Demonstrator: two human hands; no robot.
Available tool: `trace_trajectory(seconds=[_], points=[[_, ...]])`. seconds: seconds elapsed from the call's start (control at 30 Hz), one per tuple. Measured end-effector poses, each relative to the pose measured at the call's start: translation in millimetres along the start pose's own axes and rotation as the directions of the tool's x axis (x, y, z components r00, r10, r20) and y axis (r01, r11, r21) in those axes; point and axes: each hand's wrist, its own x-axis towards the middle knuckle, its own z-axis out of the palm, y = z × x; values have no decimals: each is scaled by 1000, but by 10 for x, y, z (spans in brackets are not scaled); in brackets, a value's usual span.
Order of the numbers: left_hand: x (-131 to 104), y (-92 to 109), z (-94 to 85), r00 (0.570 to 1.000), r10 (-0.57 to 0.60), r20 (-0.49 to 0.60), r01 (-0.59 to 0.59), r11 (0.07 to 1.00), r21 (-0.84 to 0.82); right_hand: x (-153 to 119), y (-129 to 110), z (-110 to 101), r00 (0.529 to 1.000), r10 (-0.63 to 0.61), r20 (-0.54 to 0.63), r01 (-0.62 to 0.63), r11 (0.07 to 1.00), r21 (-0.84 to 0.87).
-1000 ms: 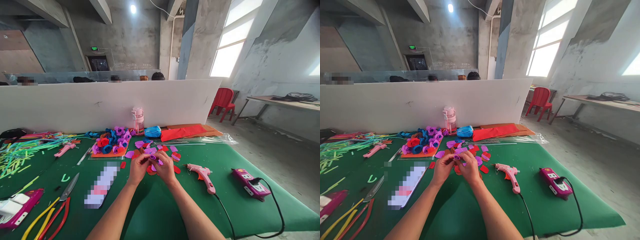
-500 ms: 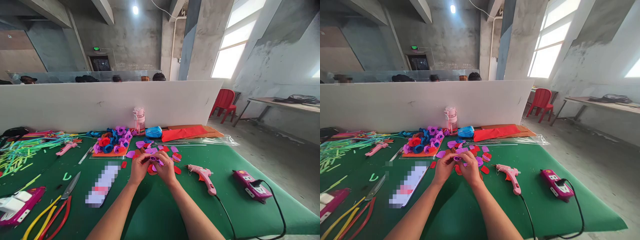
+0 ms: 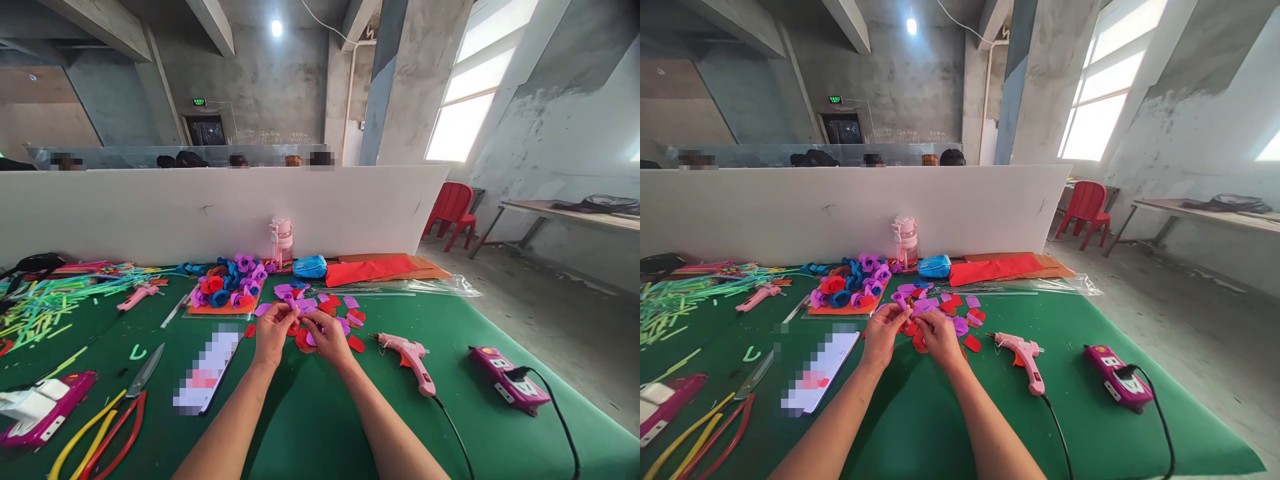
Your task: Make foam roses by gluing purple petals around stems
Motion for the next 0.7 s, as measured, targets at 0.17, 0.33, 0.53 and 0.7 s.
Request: trace_trajectory(seconds=[0.17,0.33,0.53,0.7], points=[[15,-2,-21,1000,-24,-3,24,996,-85,-2,52,23,999,40,6,-40,999,-12],[13,22,-3,999,-50,-11,48,988,-148,-26,82,91,993,112,28,-112,994,-2],[11,67,-14,995,-100,14,101,983,-153,-20,200,149,970,232,-76,-214,957,196],[48,61,-62,997,-74,-36,78,991,105,36,441,121,884,364,-294,-268,909,319]])
